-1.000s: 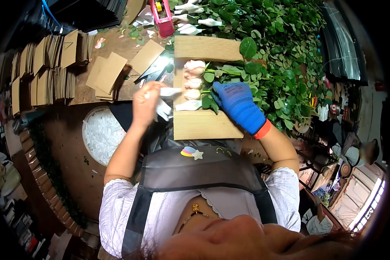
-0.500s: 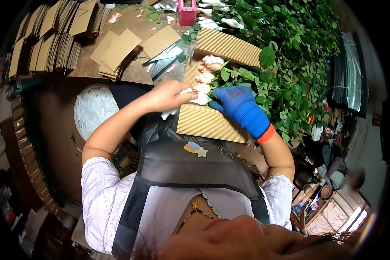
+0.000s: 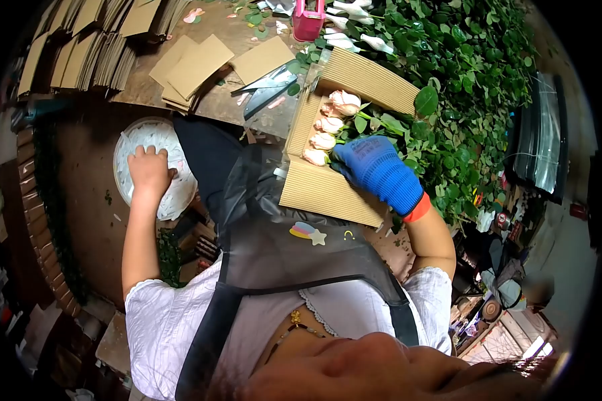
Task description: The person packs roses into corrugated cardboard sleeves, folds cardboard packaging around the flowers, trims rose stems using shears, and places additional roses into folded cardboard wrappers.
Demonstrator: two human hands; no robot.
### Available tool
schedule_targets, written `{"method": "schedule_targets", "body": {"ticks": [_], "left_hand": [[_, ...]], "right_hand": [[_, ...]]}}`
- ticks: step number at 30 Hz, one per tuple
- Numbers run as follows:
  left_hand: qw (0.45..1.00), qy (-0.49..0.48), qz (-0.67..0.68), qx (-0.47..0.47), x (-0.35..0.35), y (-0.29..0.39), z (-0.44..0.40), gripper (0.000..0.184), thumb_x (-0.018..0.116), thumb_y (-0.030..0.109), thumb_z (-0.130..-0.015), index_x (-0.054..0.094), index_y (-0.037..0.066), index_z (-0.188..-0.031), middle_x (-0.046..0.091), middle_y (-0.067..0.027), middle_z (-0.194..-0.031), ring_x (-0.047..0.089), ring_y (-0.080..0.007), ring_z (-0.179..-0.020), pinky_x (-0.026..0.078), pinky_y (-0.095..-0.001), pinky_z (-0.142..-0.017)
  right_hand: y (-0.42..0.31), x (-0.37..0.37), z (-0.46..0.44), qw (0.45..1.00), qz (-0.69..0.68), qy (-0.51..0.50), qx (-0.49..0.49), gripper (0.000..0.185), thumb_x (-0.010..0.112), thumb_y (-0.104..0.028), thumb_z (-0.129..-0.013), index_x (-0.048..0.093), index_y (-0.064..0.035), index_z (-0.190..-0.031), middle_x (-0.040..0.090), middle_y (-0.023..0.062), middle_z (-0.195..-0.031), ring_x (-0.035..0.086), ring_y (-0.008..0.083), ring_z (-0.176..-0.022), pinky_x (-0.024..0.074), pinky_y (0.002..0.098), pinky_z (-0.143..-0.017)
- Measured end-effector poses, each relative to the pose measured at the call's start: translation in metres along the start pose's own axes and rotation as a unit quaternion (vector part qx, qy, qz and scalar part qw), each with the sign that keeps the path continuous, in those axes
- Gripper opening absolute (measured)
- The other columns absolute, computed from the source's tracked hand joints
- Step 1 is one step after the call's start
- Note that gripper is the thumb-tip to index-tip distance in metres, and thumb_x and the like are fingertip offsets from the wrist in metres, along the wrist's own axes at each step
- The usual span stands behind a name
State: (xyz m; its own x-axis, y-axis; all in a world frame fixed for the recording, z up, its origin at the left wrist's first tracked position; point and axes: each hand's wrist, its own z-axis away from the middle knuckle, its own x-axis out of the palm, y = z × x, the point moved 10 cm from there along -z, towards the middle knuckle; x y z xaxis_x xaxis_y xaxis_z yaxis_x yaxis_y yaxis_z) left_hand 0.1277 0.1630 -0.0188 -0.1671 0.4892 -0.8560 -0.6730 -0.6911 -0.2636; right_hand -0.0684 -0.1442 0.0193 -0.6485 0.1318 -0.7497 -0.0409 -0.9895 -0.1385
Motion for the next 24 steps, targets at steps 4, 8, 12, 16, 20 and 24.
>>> {"method": "schedule_targets", "body": {"ticks": [4, 8, 12, 16, 20, 24], "left_hand": [[0.897, 0.126, 0.385, 0.177, -0.063, 0.099, -0.022, 0.045, 0.076, 0.032, -0.086, 0.063, 0.004, -0.118, 0.063, -0.0171, -0.123, 0.054, -0.0378, -0.121, 0.043, -0.0441, -0.103], [0.776, 0.112, 0.519, 0.342, -0.116, 0.21, -0.042, 0.106, 0.091, 0.048, -0.067, 0.031, 0.006, -0.145, 0.033, -0.0252, -0.15, 0.03, -0.0417, -0.144, 0.028, -0.0473, -0.118], [0.777, 0.029, 0.479, 0.407, -0.104, 0.244, -0.056, 0.112, 0.086, 0.054, -0.071, 0.023, 0.002, -0.148, 0.017, -0.0367, -0.153, 0.013, -0.0504, -0.148, 0.019, -0.0527, -0.121], [0.785, -0.025, 0.471, 0.403, -0.097, 0.247, -0.054, 0.111, 0.085, 0.054, -0.073, 0.023, 0.002, -0.149, 0.013, -0.039, -0.153, 0.007, -0.0526, -0.149, 0.019, -0.0533, -0.121], [0.778, -0.02, 0.486, 0.397, -0.101, 0.246, -0.055, 0.104, 0.086, 0.05, -0.072, 0.03, 0.004, -0.147, 0.015, -0.0399, -0.152, 0.009, -0.0538, -0.148, 0.021, -0.0532, -0.121], [0.736, -0.033, 0.586, 0.339, -0.097, 0.244, -0.071, 0.082, 0.088, 0.044, -0.073, 0.047, 0.008, -0.135, 0.025, -0.0357, -0.15, 0.019, -0.0513, -0.147, 0.024, -0.0512, -0.119]], "right_hand": [[-0.004, 0.0, -0.004, 0.999, 0.036, -0.007, 0.003, 0.023, 0.058, -0.034, -0.096, 0.064, -0.0124, -0.096, 0.071, 0.0113, -0.083, 0.07, 0.0313, -0.08, 0.0533, 0.0462, -0.07], [0.001, -0.011, 0.011, 0.993, -0.026, 0.111, -0.019, 0.023, 0.06, -0.035, -0.094, 0.064, -0.013, -0.097, 0.07, 0.0103, -0.079, 0.07, 0.0312, -0.075, 0.0528, 0.0445, -0.066], [0.008, -0.039, 0.048, 0.966, -0.077, 0.24, 0.054, 0.023, 0.06, -0.036, -0.094, 0.061, -0.0124, -0.097, 0.068, 0.0092, -0.077, 0.068, 0.0308, -0.071, 0.0513, 0.0439, -0.062], [0.018, -0.016, 0.025, 0.957, -0.076, 0.27, 0.071, 0.021, 0.061, -0.034, -0.094, 0.058, -0.0128, -0.095, 0.067, 0.0089, -0.074, 0.066, 0.0311, -0.068, 0.0501, 0.0444, -0.06], [0.01, -0.014, 0.014, 0.97, -0.081, 0.223, 0.05, 0.02, 0.061, -0.033, -0.093, 0.058, -0.0125, -0.094, 0.069, 0.0085, -0.075, 0.068, 0.03, -0.07, 0.0509, 0.0444, -0.061], [0.005, -0.013, 0.008, 0.975, -0.045, 0.211, 0.043, 0.021, 0.061, -0.032, -0.094, 0.059, -0.0121, -0.098, 0.07, 0.0088, -0.077, 0.07, 0.0293, -0.072, 0.0517, 0.0444, -0.062]]}}
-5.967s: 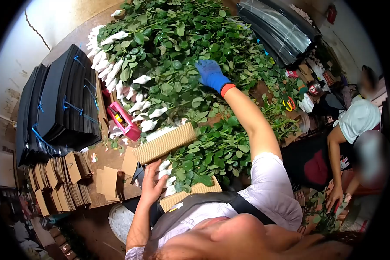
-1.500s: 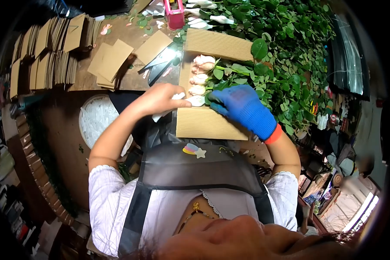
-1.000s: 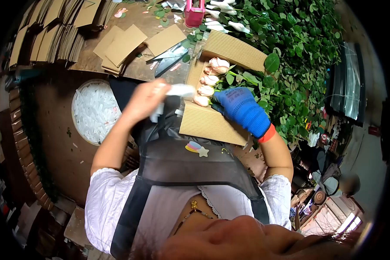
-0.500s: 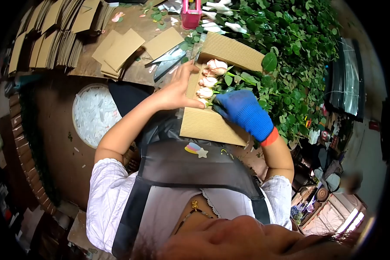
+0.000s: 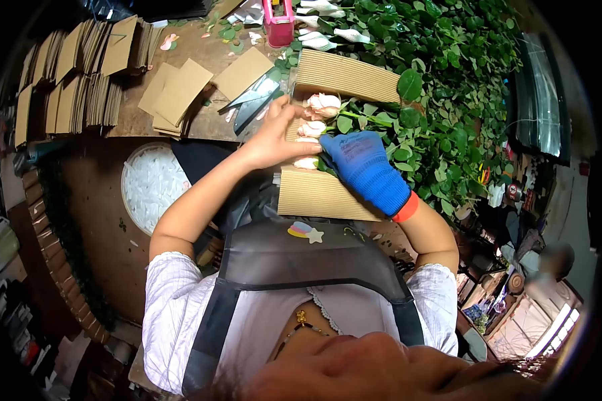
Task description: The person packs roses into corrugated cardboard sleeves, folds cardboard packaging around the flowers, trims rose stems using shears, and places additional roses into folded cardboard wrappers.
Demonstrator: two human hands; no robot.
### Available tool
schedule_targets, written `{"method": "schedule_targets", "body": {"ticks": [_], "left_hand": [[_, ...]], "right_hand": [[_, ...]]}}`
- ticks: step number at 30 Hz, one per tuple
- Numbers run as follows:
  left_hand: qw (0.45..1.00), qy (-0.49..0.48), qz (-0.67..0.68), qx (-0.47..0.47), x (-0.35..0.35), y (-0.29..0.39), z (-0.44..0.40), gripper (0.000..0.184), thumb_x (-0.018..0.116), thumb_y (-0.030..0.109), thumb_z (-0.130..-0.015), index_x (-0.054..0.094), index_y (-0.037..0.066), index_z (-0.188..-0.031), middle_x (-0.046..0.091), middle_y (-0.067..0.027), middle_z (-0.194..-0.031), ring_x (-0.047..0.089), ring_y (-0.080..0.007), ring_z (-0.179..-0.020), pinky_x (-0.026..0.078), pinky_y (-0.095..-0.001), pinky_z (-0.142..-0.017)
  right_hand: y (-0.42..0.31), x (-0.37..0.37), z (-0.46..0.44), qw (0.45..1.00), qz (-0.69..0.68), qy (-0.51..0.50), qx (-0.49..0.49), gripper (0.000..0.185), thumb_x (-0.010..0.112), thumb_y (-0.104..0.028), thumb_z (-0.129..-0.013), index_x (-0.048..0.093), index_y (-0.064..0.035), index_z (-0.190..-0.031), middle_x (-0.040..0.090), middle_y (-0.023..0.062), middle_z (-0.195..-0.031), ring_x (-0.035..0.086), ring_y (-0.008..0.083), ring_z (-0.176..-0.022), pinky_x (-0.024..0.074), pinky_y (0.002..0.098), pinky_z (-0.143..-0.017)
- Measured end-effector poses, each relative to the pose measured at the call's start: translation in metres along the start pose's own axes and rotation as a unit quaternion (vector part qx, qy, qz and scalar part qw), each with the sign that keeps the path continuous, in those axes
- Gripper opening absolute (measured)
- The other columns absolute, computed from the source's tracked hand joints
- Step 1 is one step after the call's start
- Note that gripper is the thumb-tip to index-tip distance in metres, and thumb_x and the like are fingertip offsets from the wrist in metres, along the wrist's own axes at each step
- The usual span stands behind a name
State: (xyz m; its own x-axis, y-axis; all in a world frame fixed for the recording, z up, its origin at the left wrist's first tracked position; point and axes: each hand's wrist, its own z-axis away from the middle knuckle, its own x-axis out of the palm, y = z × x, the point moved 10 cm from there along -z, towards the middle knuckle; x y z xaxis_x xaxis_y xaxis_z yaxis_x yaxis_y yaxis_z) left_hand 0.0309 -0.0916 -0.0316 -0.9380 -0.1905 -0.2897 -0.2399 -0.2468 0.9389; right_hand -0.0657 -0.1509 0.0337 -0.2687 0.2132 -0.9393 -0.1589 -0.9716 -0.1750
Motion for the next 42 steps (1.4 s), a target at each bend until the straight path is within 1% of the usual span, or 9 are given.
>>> {"method": "schedule_targets", "body": {"ticks": [4, 8, 15, 22, 27, 29, 33, 39, 42], "left_hand": [[0.992, 0.095, -0.048, 0.065, -0.002, 0.005, 0.009, 0.065, 0.087, 0.038, -0.074, 0.057, 0.009, -0.124, 0.048, -0.0206, -0.131, 0.045, -0.0395, -0.128, 0.036, -0.0471, -0.11], [0.988, 0.115, -0.054, 0.084, -0.001, 0.01, 0.015, 0.063, 0.084, 0.037, -0.077, 0.057, 0.007, -0.125, 0.052, -0.0148, -0.12, 0.048, -0.0351, -0.118, 0.04, -0.0436, -0.103], [0.992, 0.106, -0.028, 0.055, 0.003, 0.002, 0.014, 0.064, 0.087, 0.039, -0.075, 0.06, 0.009, -0.125, 0.05, -0.0187, -0.127, 0.046, -0.0376, -0.125, 0.039, -0.045, -0.107], [0.983, 0.179, 0.046, 0.013, -0.002, -0.01, 0.007, 0.039, 0.088, 0.036, -0.073, 0.074, 0.009, -0.096, 0.054, -0.0229, -0.128, 0.049, -0.0393, -0.125, 0.039, -0.0453, -0.108], [0.982, 0.185, 0.015, 0.03, -0.001, -0.008, 0.005, 0.038, 0.087, 0.031, -0.075, 0.072, 0.008, -0.1, 0.056, -0.0195, -0.122, 0.05, -0.0352, -0.121, 0.041, -0.042, -0.104], [0.981, 0.191, 0.0, 0.027, 0.001, -0.006, 0.007, 0.037, 0.086, 0.025, -0.077, 0.071, 0.005, -0.104, 0.059, -0.0118, -0.113, 0.055, -0.0271, -0.113, 0.043, -0.0365, -0.099], [0.971, 0.231, 0.035, 0.049, -0.01, 0.01, 0.01, 0.048, 0.084, 0.026, -0.08, 0.064, 0.005, -0.118, 0.054, -0.0125, -0.112, 0.054, -0.0256, -0.113, 0.041, -0.036, -0.104], [0.97, 0.178, 0.167, -0.001, 0.0, -0.02, -0.016, 0.055, 0.086, 0.036, -0.075, 0.066, 0.004, -0.116, 0.049, -0.0161, -0.124, 0.046, -0.0303, -0.123, 0.037, -0.0396, -0.108], [0.971, 0.214, 0.105, 0.018, -0.005, -0.016, -0.017, 0.044, 0.086, 0.036, -0.076, 0.068, 0.004, -0.102, 0.052, -0.0166, -0.12, 0.05, -0.0299, -0.118, 0.04, -0.0387, -0.104]], "right_hand": [[0.009, -0.022, 0.013, 0.998, -0.026, 0.021, 0.045, 0.022, 0.061, -0.033, -0.095, 0.06, -0.0136, -0.104, 0.068, 0.0092, -0.077, 0.068, 0.0303, -0.071, 0.0515, 0.0441, -0.062], [0.022, -0.025, 0.008, 0.994, 0.002, 0.071, 0.086, 0.023, 0.061, -0.034, -0.095, 0.061, -0.0144, -0.107, 0.068, 0.0099, -0.076, 0.067, 0.0307, -0.07, 0.0514, 0.0438, -0.061], [0.026, -0.008, -0.007, 0.998, -0.024, 0.052, 0.041, 0.023, 0.06, -0.034, -0.095, 0.061, -0.0132, -0.105, 0.068, 0.0104, -0.075, 0.067, 0.032, -0.069, 0.0516, 0.0449, -0.06], [0.03, -0.032, 0.016, 0.985, 0.052, 0.096, 0.134, 0.024, 0.058, -0.035, -0.097, 0.059, -0.0127, -0.107, 0.067, 0.0079, -0.071, 0.067, 0.0278, -0.066, 0.0516, 0.0419, -0.058], [0.045, -0.019, -0.009, 0.983, 0.021, 0.14, 0.117, 0.034, 0.059, -0.041, -0.096, 0.065, -0.0136, -0.116, 0.069, 0.0089, -0.073, 0.068, 0.0296, -0.068, 0.052, 0.0424, -0.059], [0.05, -0.02, -0.012, 0.985, -0.048, 0.125, 0.109, 0.032, 0.059, -0.042, -0.096, 0.066, -0.0154, -0.113, 0.071, 0.0123, -0.081, 0.069, 0.032, -0.072, 0.0527, 0.0437, -0.062], [0.049, -0.018, -0.015, 0.99, -0.073, 0.065, 0.098, 0.031, 0.055, -0.042, -0.098, 0.063, -0.0166, -0.115, 0.072, 0.0145, -0.091, 0.069, 0.0339, -0.077, 0.0533, 0.0458, -0.065], [0.046, -0.013, -0.012, 0.991, -0.057, 0.063, 0.108, 0.029, 0.054, -0.04, -0.098, 0.061, -0.0156, -0.113, 0.072, 0.0148, -0.091, 0.069, 0.0344, -0.077, 0.0532, 0.0468, -0.066], [0.042, -0.02, 0.001, 0.992, -0.041, 0.043, 0.113, 0.03, 0.056, -0.037, -0.098, 0.063, -0.0161, -0.118, 0.072, 0.0144, -0.09, 0.069, 0.0351, -0.077, 0.0539, 0.0462, -0.069]]}}
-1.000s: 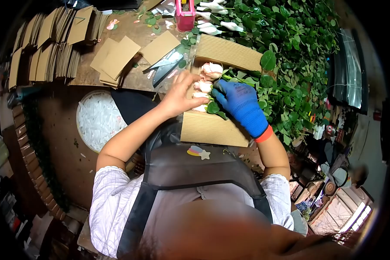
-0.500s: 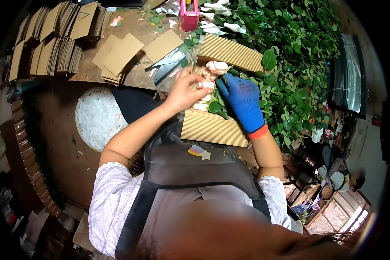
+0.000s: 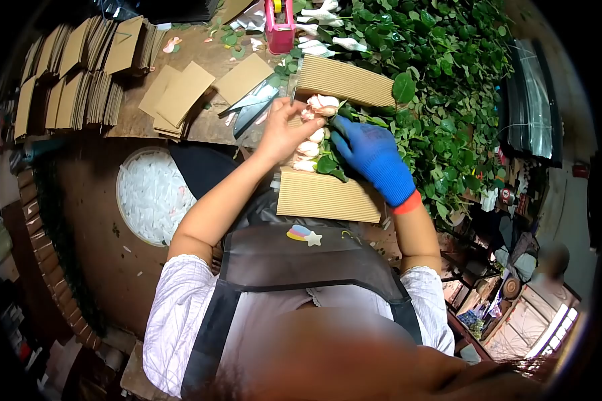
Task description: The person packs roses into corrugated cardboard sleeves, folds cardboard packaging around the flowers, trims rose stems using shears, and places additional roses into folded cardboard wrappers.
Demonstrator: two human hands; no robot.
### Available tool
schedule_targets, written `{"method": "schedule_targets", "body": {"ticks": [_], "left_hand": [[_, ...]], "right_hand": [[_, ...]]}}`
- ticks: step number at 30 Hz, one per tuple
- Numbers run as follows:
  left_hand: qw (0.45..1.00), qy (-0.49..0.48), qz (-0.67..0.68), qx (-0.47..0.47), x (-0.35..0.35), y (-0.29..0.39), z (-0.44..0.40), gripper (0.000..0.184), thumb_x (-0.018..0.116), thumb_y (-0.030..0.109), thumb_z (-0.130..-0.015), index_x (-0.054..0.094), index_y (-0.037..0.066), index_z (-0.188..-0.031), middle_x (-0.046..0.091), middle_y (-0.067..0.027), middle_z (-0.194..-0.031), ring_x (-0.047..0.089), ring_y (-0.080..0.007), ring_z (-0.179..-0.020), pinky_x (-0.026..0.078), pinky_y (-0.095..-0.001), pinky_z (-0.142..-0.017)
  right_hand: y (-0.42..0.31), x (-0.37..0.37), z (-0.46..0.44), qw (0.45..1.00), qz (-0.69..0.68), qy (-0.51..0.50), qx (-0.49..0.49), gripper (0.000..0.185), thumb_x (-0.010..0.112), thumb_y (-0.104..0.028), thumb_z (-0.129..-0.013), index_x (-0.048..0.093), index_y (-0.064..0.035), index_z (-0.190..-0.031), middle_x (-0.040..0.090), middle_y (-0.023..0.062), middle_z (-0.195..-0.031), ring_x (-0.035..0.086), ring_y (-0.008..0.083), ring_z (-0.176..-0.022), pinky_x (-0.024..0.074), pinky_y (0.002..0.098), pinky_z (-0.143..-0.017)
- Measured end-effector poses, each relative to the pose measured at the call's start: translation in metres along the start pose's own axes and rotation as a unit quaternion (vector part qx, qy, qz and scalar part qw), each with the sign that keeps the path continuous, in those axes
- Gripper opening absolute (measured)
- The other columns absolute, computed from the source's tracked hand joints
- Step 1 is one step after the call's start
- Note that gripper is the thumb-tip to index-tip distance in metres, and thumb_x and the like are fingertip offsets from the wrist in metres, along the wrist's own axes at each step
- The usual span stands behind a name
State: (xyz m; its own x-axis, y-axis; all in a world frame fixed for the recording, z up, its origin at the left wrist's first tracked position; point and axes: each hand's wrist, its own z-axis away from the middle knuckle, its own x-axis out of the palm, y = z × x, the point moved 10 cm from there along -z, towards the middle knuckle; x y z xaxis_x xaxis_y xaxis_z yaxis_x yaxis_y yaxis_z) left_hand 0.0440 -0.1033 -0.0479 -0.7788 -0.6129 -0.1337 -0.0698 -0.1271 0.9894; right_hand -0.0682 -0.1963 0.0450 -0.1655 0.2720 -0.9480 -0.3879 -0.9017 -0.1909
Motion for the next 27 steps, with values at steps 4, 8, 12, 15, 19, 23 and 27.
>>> {"method": "schedule_targets", "body": {"ticks": [4, 8, 12, 15, 19, 23, 27], "left_hand": [[1.0, 0.006, -0.008, 0.011, -0.003, 0.005, 0.0, 0.035, 0.085, 0.032, -0.078, 0.068, 0.004, -0.092, 0.057, -0.0153, -0.116, 0.054, -0.0283, -0.113, 0.043, -0.0377, -0.099], [1.0, -0.01, -0.009, 0.004, -0.004, 0.018, 0.002, 0.032, 0.084, 0.028, -0.079, 0.066, 0.004, -0.089, 0.061, -0.0121, -0.109, 0.056, -0.0267, -0.11, 0.044, -0.0375, -0.097], [1.0, -0.005, 0.004, 0.0, -0.004, 0.016, 0.003, 0.032, 0.084, 0.027, -0.08, 0.064, 0.003, -0.087, 0.061, -0.0111, -0.106, 0.058, -0.0256, -0.106, 0.045, -0.0367, -0.095], [1.0, -0.012, 0.004, -0.013, -0.003, 0.014, 0.003, 0.033, 0.084, 0.028, -0.08, 0.064, 0.003, -0.088, 0.061, -0.0111, -0.107, 0.058, -0.0252, -0.105, 0.045, -0.0363, -0.094], [1.0, -0.007, 0.005, -0.014, 0.0, 0.001, 0.003, 0.038, 0.083, 0.03, -0.081, 0.065, 0.001, -0.097, 0.057, -0.0134, -0.116, 0.057, -0.0276, -0.111, 0.044, -0.0372, -0.098], [0.999, -0.004, -0.021, 0.039, -0.007, 0.003, 0.011, 0.046, 0.075, 0.035, -0.089, 0.063, 0.0, -0.117, 0.055, -0.0156, -0.126, 0.054, -0.0301, -0.12, 0.041, -0.0379, -0.108], [0.973, 0.116, -0.197, 0.026, -0.078, -0.001, -0.011, 0.037, 0.068, 0.015, -0.089, 0.059, 0.006, -0.124, 0.06, -0.0182, -0.118, 0.057, -0.0372, -0.115, 0.046, -0.0448, -0.098]], "right_hand": [[0.002, -0.052, 0.024, 0.936, -0.312, 0.164, 0.007, 0.035, 0.065, -0.012, -0.093, 0.066, -0.0117, -0.128, 0.071, 0.0139, -0.104, 0.069, 0.0327, -0.091, 0.0552, 0.0392, -0.086], [-0.012, -0.04, 0.01, 0.96, -0.14, 0.223, -0.092, 0.036, 0.064, -0.014, -0.088, 0.065, -0.0123, -0.124, 0.066, 0.0127, -0.113, 0.066, 0.0324, -0.096, 0.0532, 0.0419, -0.081], [-0.02, -0.032, 0.002, 0.974, -0.046, 0.208, -0.074, 0.033, 0.065, -0.016, -0.088, 0.064, -0.0138, -0.121, 0.066, 0.0092, -0.105, 0.066, 0.0287, -0.089, 0.0523, 0.0422, -0.074], [-0.015, -0.014, -0.008, 0.977, -0.012, 0.202, -0.061, 0.033, 0.065, -0.018, -0.087, 0.064, -0.0136, -0.12, 0.066, 0.0083, -0.102, 0.065, 0.0278, -0.087, 0.052, 0.042, -0.073], [-0.016, -0.018, -0.011, 0.979, -0.01, 0.188, -0.076, 0.036, 0.066, -0.018, -0.086, 0.062, -0.0134, -0.122, 0.065, 0.0084, -0.099, 0.065, 0.0275, -0.085, 0.0516, 0.0416, -0.073], [-0.002, -0.047, 0.004, 0.954, -0.223, 0.177, -0.1, 0.034, 0.064, -0.014, -0.09, 0.065, -0.0081, -0.124, 0.069, 0.0154, -0.114, 0.067, 0.0342, -0.099, 0.0542, 0.0402, -0.086], [0.01, -0.074, 0.04, 0.915, -0.322, 0.237, -0.045, 0.031, 0.065, -0.008, -0.092, 0.068, -0.0056, -0.123, 0.071, 0.0145, -0.116, 0.069, 0.0303, -0.105, 0.0538, 0.0365, -0.09]]}}
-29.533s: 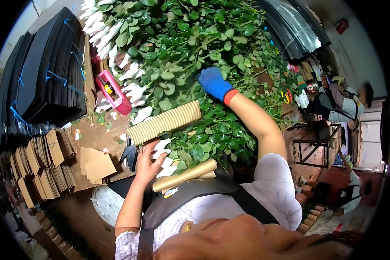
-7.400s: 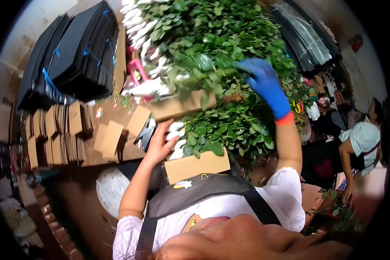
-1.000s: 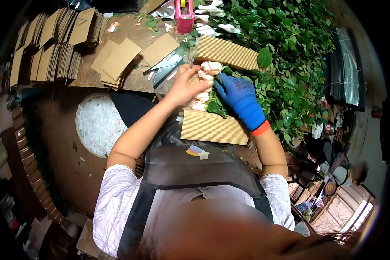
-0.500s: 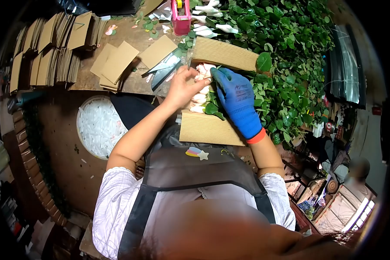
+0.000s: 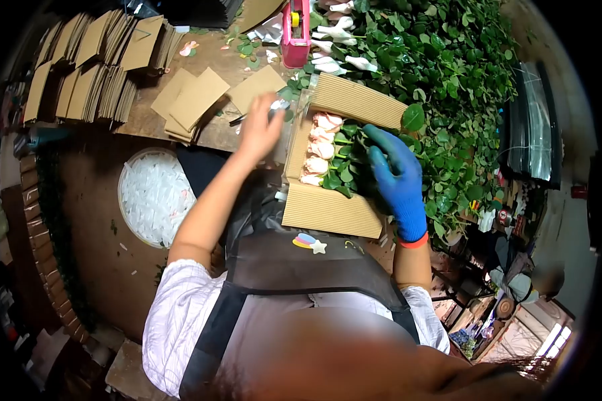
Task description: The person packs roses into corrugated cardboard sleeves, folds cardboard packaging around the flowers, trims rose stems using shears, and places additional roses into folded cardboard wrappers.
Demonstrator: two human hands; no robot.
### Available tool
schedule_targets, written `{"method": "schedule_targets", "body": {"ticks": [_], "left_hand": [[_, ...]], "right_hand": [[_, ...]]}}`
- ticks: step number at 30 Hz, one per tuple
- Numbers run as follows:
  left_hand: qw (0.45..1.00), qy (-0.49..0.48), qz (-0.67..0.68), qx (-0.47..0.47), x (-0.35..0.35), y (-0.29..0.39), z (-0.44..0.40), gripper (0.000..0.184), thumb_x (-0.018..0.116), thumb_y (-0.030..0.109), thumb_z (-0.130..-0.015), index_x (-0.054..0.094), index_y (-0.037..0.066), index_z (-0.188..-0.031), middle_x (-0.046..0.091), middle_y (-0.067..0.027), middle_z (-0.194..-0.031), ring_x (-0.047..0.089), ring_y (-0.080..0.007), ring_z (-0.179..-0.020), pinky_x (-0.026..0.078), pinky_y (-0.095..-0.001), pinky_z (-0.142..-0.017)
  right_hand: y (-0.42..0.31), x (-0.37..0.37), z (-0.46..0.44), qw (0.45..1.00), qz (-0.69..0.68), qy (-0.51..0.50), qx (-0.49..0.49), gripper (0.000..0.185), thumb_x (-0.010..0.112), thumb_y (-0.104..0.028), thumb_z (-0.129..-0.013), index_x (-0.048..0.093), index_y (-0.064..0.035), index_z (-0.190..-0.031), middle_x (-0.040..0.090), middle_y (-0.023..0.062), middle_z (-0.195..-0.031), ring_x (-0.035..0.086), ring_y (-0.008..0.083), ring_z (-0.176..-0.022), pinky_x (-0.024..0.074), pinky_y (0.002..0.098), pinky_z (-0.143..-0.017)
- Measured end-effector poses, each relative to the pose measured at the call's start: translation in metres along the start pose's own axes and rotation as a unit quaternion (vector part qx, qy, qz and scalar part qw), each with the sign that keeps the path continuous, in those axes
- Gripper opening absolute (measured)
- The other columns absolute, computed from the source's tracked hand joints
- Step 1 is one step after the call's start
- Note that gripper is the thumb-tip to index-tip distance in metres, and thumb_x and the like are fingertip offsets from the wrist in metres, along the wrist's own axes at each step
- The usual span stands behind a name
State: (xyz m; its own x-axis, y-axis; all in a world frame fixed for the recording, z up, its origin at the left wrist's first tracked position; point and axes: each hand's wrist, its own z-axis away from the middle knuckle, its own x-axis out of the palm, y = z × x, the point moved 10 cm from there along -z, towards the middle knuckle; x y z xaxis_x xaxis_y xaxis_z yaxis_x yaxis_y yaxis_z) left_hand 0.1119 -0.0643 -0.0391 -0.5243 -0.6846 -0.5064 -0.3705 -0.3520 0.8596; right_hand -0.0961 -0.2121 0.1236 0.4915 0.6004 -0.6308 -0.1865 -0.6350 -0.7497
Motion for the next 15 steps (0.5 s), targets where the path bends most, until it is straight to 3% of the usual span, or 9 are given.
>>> {"method": "schedule_targets", "body": {"ticks": [1, 3, 6, 7, 8, 10, 13, 14, 15], "left_hand": [[0.991, 0.001, -0.123, 0.05, -0.004, 0.0, -0.018, 0.046, 0.069, 0.013, -0.087, 0.055, 0.003, -0.13, 0.058, -0.0222, -0.124, 0.055, -0.0416, -0.118, 0.045, -0.0451, -0.101], [0.947, -0.018, -0.318, 0.033, 0.018, -0.058, -0.052, 0.058, 0.073, 0.017, -0.084, 0.051, -0.003, -0.133, 0.049, -0.028, -0.139, 0.049, -0.0436, -0.127, 0.044, -0.0476, -0.105], [0.935, -0.128, -0.303, -0.131, 0.012, -0.075, -0.076, 0.086, 0.085, 0.039, -0.074, 0.046, -0.002, -0.139, 0.049, -0.0245, -0.138, 0.045, -0.0395, -0.132, 0.043, -0.048, -0.106], [0.936, -0.115, -0.31, -0.12, 0.005, -0.07, -0.081, 0.091, 0.088, 0.044, -0.069, 0.049, -0.002, -0.137, 0.05, -0.0225, -0.135, 0.045, -0.0388, -0.131, 0.044, -0.0479, -0.106], [0.93, -0.124, -0.308, -0.156, 0.0, -0.073, -0.081, 0.087, 0.088, 0.046, -0.068, 0.053, 0.0, -0.133, 0.049, -0.0215, -0.135, 0.045, -0.0379, -0.131, 0.044, -0.0479, -0.105], [0.941, -0.071, -0.316, -0.1, -0.006, -0.06, -0.081, 0.068, 0.085, 0.036, -0.074, 0.058, 0.001, -0.126, 0.055, -0.0213, -0.126, 0.052, -0.0378, -0.122, 0.047, -0.0466, -0.1], [0.977, -0.033, -0.21, 0.018, -0.007, -0.024, -0.076, 0.046, 0.078, 0.021, -0.082, 0.059, 0.001, -0.119, 0.06, -0.0206, -0.111, 0.059, -0.0391, -0.108, 0.05, -0.0462, -0.091], [0.972, 0.064, -0.202, 0.106, -0.02, 0.012, -0.059, 0.029, 0.07, 0.009, -0.086, 0.059, 0.0, -0.111, 0.062, -0.0198, -0.098, 0.062, -0.041, -0.094, 0.051, -0.047, -0.083], [0.969, 0.106, -0.177, 0.135, -0.035, 0.042, -0.045, 0.026, 0.068, 0.009, -0.088, 0.058, 0.0, -0.11, 0.063, -0.0197, -0.098, 0.063, -0.0407, -0.093, 0.051, -0.0462, -0.082]], "right_hand": [[-0.002, -0.003, 0.003, 1.0, 0.005, 0.008, -0.012, 0.032, 0.065, -0.009, -0.093, 0.068, -0.005, -0.124, 0.071, 0.0134, -0.116, 0.069, 0.0284, -0.104, 0.0535, 0.0363, -0.09], [0.002, 0.001, 0.008, 1.0, 0.007, 0.019, -0.01, 0.032, 0.065, -0.008, -0.092, 0.068, -0.005, -0.124, 0.071, 0.0142, -0.116, 0.069, 0.0293, -0.104, 0.0533, 0.0362, -0.09], [-0.005, 0.005, 0.011, 0.999, 0.026, 0.012, -0.024, 0.031, 0.066, -0.008, -0.092, 0.068, -0.0047, -0.123, 0.07, 0.0157, -0.116, 0.068, 0.0312, -0.105, 0.0528, 0.0359, -0.092], [-0.004, 0.005, 0.013, 0.999, 0.033, 0.011, -0.032, 0.032, 0.066, -0.009, -0.092, 0.069, -0.0047, -0.123, 0.07, 0.0159, -0.117, 0.068, 0.0311, -0.106, 0.0526, 0.0359, -0.092], [-0.003, 0.007, 0.015, 0.998, 0.04, 0.01, -0.04, 0.032, 0.066, -0.009, -0.091, 0.069, -0.0047, -0.123, 0.07, 0.0162, -0.117, 0.068, 0.0311, -0.107, 0.0524, 0.0359, -0.093], [0.003, 0.007, 0.018, 1.0, 0.027, 0.01, -0.013, 0.034, 0.067, -0.01, -0.092, 0.068, -0.0057, -0.125, 0.07, 0.0158, -0.12, 0.068, 0.0307, -0.108, 0.0521, 0.0364, -0.094], [0.007, 0.007, 0.019, 0.999, -0.007, 0.015, 0.034, 0.036, 0.067, -0.011, -0.092, 0.067, -0.0054, -0.127, 0.069, 0.0149, -0.122, 0.068, 0.0272, -0.108, 0.0522, 0.0351, -0.094], [0.007, 0.007, 0.019, 0.998, -0.021, 0.018, 0.051, 0.037, 0.068, -0.012, -0.092, 0.066, -0.005, -0.128, 0.069, 0.0145, -0.123, 0.068, 0.0256, -0.108, 0.0523, 0.0343, -0.094], [0.012, 0.011, 0.019, 0.991, -0.086, 0.009, 0.106, 0.039, 0.068, -0.012, -0.092, 0.065, -0.0042, -0.13, 0.069, 0.014, -0.123, 0.067, 0.0236, -0.108, 0.0521, 0.0332, -0.094]]}}
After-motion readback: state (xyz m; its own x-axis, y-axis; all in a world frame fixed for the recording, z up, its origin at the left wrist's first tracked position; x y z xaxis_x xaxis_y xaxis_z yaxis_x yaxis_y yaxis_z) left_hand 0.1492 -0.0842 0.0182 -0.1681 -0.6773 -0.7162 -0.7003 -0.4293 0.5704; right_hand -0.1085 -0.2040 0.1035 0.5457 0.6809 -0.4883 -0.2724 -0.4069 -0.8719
